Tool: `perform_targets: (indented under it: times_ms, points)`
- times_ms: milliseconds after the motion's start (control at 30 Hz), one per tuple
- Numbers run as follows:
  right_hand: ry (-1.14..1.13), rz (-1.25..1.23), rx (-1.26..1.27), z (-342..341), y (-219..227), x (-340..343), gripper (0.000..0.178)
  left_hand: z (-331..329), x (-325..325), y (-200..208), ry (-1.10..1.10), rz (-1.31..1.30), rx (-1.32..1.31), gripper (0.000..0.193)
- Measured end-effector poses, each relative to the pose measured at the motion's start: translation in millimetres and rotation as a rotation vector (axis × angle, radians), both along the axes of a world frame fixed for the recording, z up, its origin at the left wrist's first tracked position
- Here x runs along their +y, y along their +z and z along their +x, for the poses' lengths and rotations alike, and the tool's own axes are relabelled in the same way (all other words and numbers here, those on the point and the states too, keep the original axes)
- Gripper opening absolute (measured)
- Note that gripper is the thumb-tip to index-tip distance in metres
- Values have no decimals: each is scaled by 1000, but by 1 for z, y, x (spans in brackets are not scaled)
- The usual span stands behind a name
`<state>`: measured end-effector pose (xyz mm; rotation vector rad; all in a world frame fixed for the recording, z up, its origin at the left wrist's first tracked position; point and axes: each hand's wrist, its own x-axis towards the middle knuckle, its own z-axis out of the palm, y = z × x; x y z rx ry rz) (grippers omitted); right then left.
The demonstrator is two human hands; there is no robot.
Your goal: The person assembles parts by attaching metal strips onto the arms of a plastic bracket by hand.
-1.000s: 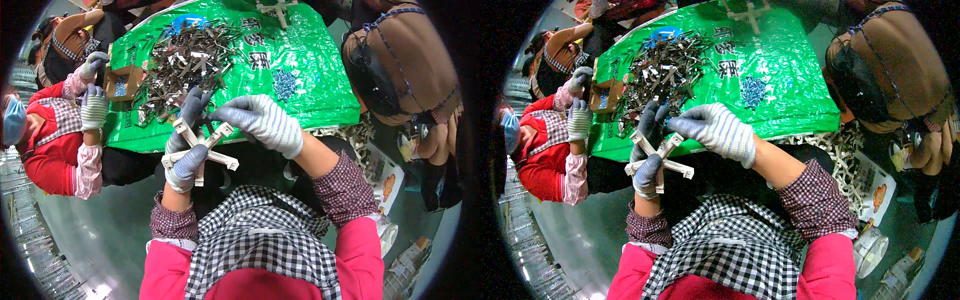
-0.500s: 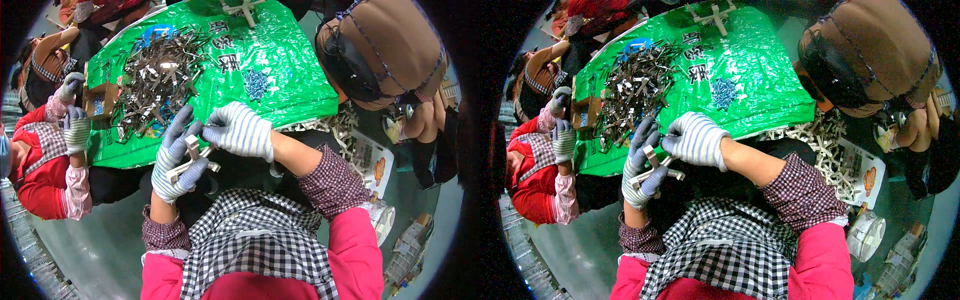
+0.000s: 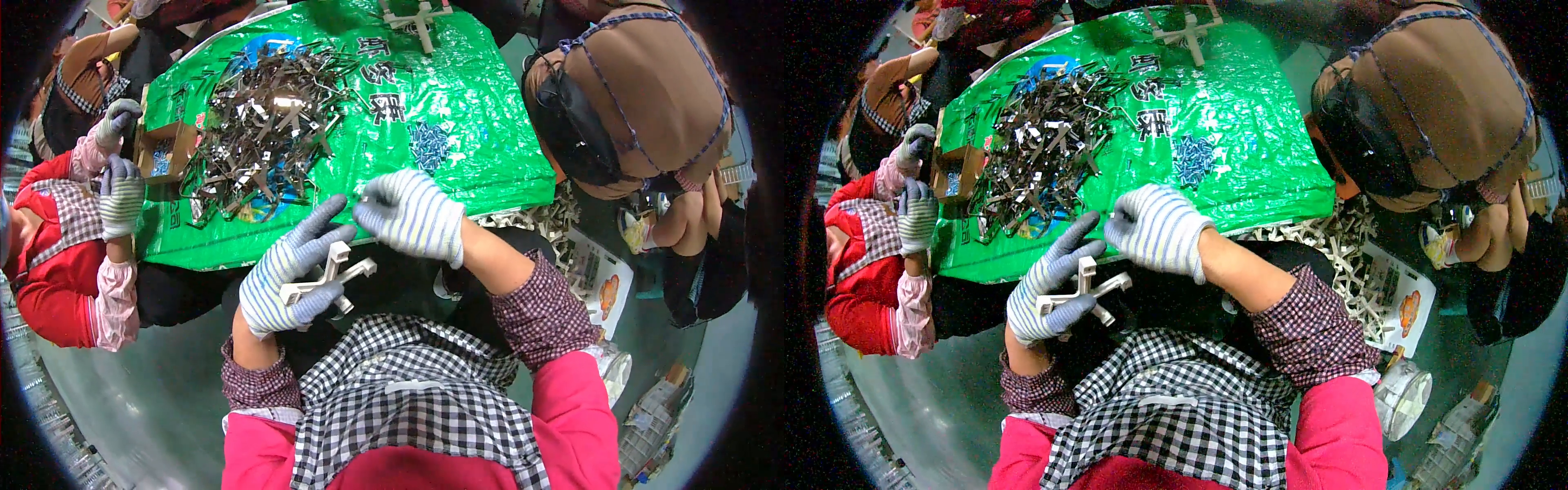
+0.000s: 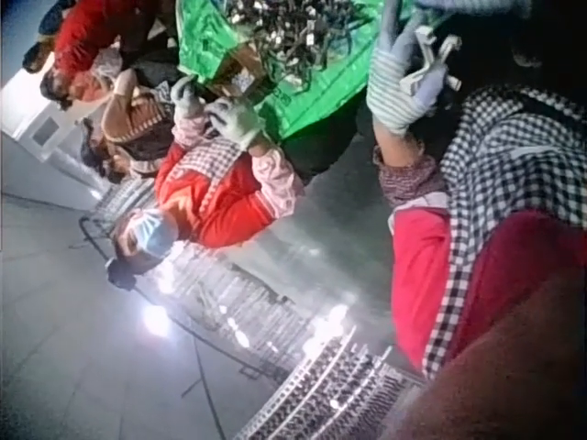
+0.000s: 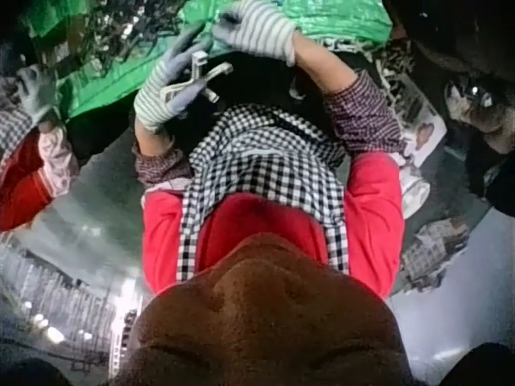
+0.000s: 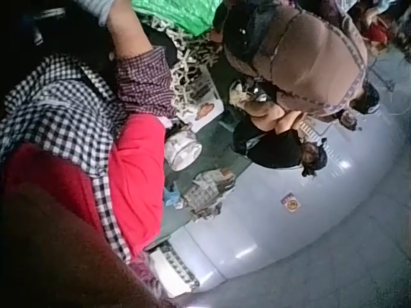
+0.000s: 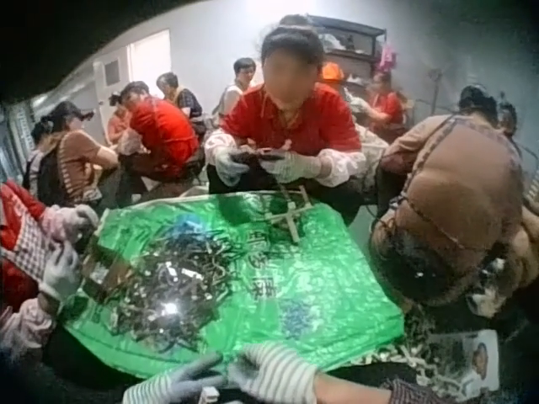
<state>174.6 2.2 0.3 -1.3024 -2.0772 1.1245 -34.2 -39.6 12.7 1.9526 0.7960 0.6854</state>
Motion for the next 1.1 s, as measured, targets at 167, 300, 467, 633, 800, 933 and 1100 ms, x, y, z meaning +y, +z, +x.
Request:
perform_targets:
  times_ms: [167, 300, 467, 633, 800, 933, 1100]
  points:
    - [-53, -104, 65, 1, -1, 12, 20, -7, -4, -1, 132, 8, -61, 52]
    - [132, -31, -117, -7, 5, 3, 15, -16, -2, 1, 70, 112, 22, 52]
    - [168, -80, 30, -11, 7, 10, 18, -21, -6, 3, 169, 71, 102, 53]
    - [-119, 333, -219, 14, -19, 61, 17, -27, -7, -6, 246, -125, -108, 63]
    - [-86, 461, -659, -2, -25, 70, 22, -25, -8, -8, 261, -249, -114, 66]
    - [42, 398, -803, -10, -19, 72, 16, -26, -7, -10, 223, -292, -154, 65]
    - [11, 410, -726, -9, -13, 64, 12, -22, -8, -9, 290, -291, -186, 64]
